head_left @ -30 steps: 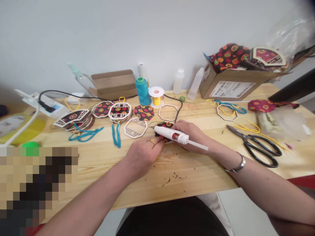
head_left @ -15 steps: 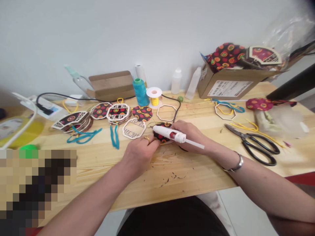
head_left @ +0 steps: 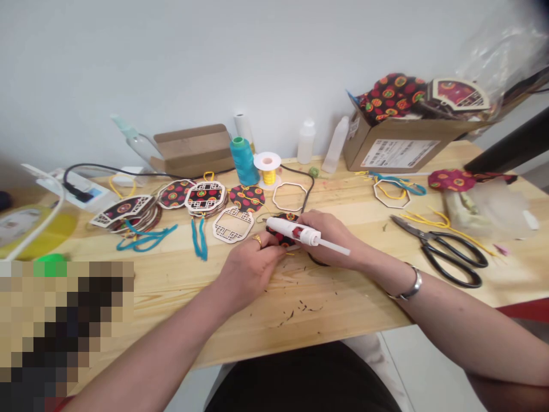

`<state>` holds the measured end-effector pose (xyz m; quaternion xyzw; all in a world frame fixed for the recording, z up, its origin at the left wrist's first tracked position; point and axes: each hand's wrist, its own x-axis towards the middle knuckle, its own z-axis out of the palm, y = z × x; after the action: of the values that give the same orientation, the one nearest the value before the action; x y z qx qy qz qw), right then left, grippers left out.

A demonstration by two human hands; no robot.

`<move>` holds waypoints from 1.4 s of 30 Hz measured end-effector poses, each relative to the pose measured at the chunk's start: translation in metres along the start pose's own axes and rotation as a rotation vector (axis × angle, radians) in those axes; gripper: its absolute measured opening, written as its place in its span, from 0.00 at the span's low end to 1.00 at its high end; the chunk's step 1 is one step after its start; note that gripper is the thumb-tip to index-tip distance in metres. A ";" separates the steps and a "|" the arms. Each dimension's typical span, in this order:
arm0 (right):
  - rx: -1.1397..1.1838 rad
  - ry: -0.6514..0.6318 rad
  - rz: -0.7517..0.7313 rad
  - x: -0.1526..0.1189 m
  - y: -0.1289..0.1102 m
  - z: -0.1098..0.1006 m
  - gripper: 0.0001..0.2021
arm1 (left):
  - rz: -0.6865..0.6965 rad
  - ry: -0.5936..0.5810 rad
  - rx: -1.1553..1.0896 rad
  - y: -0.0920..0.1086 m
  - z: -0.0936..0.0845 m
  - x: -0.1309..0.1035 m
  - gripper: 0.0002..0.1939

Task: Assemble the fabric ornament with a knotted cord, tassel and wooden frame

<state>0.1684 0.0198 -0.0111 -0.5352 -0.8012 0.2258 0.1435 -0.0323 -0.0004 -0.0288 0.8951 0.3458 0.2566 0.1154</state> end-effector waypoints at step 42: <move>-0.003 0.005 -0.006 -0.002 0.001 0.001 0.10 | -0.138 0.075 0.227 0.014 0.014 -0.001 0.08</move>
<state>0.1690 0.0182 -0.0123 -0.5334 -0.8028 0.2230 0.1455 -0.0178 -0.0116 -0.0353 0.8662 0.4374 0.2408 0.0179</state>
